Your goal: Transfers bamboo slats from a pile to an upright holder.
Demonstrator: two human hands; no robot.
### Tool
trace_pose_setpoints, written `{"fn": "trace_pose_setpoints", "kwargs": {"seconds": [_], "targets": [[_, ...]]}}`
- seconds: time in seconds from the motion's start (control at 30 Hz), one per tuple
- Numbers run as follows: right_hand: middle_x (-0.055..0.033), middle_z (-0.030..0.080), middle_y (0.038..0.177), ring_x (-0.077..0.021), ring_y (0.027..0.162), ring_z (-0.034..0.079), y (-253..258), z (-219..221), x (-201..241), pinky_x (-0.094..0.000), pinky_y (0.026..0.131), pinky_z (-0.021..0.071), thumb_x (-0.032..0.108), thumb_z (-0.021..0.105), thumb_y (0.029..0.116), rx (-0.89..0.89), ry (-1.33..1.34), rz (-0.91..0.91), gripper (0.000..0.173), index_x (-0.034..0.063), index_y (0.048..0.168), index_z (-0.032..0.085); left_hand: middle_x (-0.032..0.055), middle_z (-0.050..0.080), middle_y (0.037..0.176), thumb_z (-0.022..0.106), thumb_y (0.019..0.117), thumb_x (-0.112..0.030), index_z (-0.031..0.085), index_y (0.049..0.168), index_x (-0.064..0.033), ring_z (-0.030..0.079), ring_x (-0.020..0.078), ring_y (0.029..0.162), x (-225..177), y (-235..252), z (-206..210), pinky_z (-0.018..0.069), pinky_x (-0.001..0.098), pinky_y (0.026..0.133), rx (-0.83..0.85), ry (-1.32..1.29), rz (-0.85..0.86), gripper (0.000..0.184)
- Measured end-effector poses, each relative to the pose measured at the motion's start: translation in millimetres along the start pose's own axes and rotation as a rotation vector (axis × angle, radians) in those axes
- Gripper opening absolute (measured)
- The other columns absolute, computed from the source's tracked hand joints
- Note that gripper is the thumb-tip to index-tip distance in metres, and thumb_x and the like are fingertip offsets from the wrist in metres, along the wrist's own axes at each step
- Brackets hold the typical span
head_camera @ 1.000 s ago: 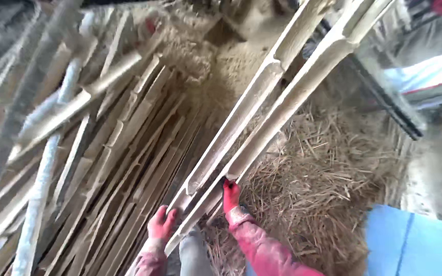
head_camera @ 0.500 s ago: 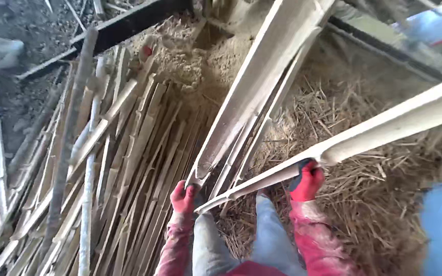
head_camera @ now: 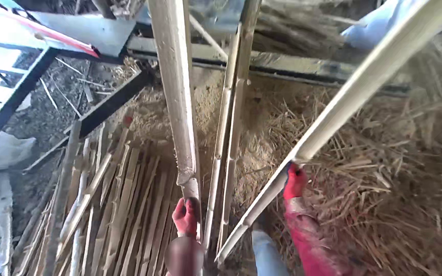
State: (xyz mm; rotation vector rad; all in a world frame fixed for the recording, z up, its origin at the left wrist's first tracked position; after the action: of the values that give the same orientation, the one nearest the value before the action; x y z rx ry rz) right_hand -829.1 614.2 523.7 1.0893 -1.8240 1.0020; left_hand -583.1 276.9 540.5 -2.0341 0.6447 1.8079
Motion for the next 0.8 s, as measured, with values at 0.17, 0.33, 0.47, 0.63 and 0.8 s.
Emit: {"fn": "trace_pose_setpoints", "kwargs": {"seconds": [0.17, 0.33, 0.47, 0.63, 0.8], "targets": [[-0.0245, 0.072, 0.109, -0.0364, 0.109, 0.069, 73.8, 88.2, -27.0, -0.0558, 0.100, 0.0517, 0.040, 0.049, 0.1080, 0.279, -0.331, 0.006, 0.049, -0.0046, 0.115, 0.070, -0.0020, 0.071, 0.075, 0.057, 0.0978, -0.014, 0.071, 0.095, 0.0023, 0.067, 0.0002, 0.068, 27.2, -21.8, 83.4, 0.0603, 0.0220, 0.066, 0.059, -0.003, -0.102, 0.022], [-0.0290, 0.070, 0.115, -0.0440, 0.115, 0.066, 123.5, 154.5, -65.0, -0.0621, 0.101, 0.0495, 0.048, 0.046, 0.1087, 0.432, -0.427, 0.070, 0.058, -0.0050, 0.118, 0.068, -0.0019, 0.070, 0.072, 0.058, 0.0973, -0.018, 0.072, 0.093, 0.0027, 0.067, 0.0007, 0.065, 73.4, -50.8, 135.9, 0.0595, 0.0219, 0.065, 0.071, -0.022, -0.243, 0.025], [-0.0295, 0.069, 0.120, -0.0429, 0.120, 0.064, 146.5, 189.4, -105.9, -0.0603, 0.105, 0.0478, 0.049, 0.045, 0.1086, 0.573, -0.509, 0.098, 0.060, -0.0060, 0.120, 0.067, 0.0007, 0.070, 0.073, 0.058, 0.0982, -0.017, 0.071, 0.093, 0.0026, 0.066, 0.0031, 0.066, 122.4, -62.0, 164.9, 0.0585, 0.0239, 0.067, 0.087, -0.008, -0.407, 0.024], [-0.0313, 0.069, 0.115, -0.0473, 0.115, 0.066, 175.0, 223.6, -149.9, -0.0662, 0.095, 0.0508, 0.052, 0.035, 0.1104, 0.519, -0.537, 0.120, 0.066, -0.0049, 0.114, 0.069, 0.0013, 0.069, 0.072, 0.058, 0.0992, -0.013, 0.071, 0.090, 0.0030, 0.065, 0.0022, 0.067, 167.1, -54.2, 183.5, 0.0573, 0.0232, 0.068, 0.113, 0.070, -0.429, 0.023], [-0.0307, 0.068, 0.122, -0.0453, 0.122, 0.063, 195.5, 231.2, -148.9, -0.0632, 0.104, 0.0470, 0.044, 0.039, 0.1117, 0.610, -0.561, 0.139, 0.058, -0.0056, 0.120, 0.069, 0.0059, 0.071, 0.080, 0.056, 0.1026, -0.012, 0.072, 0.094, 0.0067, 0.065, 0.0033, 0.074, 189.6, -36.4, 207.2, 0.0570, 0.0245, 0.075, 0.037, 0.087, -0.444, 0.026]]}}
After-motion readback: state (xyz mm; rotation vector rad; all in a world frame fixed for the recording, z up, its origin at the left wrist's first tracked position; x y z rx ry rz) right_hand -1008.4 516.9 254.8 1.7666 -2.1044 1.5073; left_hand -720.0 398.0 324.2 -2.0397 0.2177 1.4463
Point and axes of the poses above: each hand's wrist, its own y-axis towards the middle knuckle, its own z-axis out of the palm, x = y × z, the point moved 7 cm from there along y, towards the middle knuckle
